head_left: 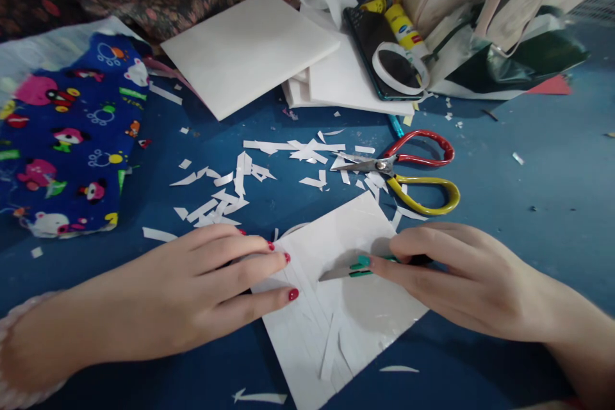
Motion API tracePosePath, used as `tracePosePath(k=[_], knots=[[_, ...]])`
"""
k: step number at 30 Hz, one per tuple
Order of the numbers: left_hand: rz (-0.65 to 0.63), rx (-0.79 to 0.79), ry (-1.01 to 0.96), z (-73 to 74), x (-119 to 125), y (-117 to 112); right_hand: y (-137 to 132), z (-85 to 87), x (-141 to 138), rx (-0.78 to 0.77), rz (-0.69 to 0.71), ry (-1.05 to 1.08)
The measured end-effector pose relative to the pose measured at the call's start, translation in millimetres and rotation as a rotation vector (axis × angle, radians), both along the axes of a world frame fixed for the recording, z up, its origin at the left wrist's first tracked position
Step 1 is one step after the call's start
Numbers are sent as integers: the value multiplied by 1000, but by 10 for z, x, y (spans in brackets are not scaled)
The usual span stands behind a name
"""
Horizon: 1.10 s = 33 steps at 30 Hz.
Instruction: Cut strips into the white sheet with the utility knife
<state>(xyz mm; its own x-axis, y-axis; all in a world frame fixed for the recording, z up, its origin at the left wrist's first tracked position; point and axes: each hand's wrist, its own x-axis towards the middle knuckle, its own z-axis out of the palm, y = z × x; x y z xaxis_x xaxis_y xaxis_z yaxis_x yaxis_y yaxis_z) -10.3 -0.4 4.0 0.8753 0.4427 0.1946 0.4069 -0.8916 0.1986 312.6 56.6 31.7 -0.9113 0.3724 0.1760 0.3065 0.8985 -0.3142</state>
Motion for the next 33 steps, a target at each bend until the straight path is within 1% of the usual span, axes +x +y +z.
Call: tracePosePath(k=[7,13,18,24,26,29,31,32,33], knots=[[6,-3,-2,-10,10,-15,15,16,0,-41,-13,-1],[18,2,-19,-5,21,-12,17,16,-9,-124,-62,-1],[20,14,-15,-3,9,-21,21,24,-19,-117,-44,5],[26,15,-19,-20,16,-23,0,37,-13,-149,-107,3],[28,17,-25,-19,23,-19,-22,35,18,-138,-127,28],[16,19,-12,-9,26,-15,-46,25,107,-73,-154,87],[14,26,-7,-2,21,-19,-38,23,171,-43,-101,121],[15,34,-3,1,17,-22,-25,27,194,-35,-122,157],[17,43,2,2,13,-25,-6,33,208,-36,-192,168]])
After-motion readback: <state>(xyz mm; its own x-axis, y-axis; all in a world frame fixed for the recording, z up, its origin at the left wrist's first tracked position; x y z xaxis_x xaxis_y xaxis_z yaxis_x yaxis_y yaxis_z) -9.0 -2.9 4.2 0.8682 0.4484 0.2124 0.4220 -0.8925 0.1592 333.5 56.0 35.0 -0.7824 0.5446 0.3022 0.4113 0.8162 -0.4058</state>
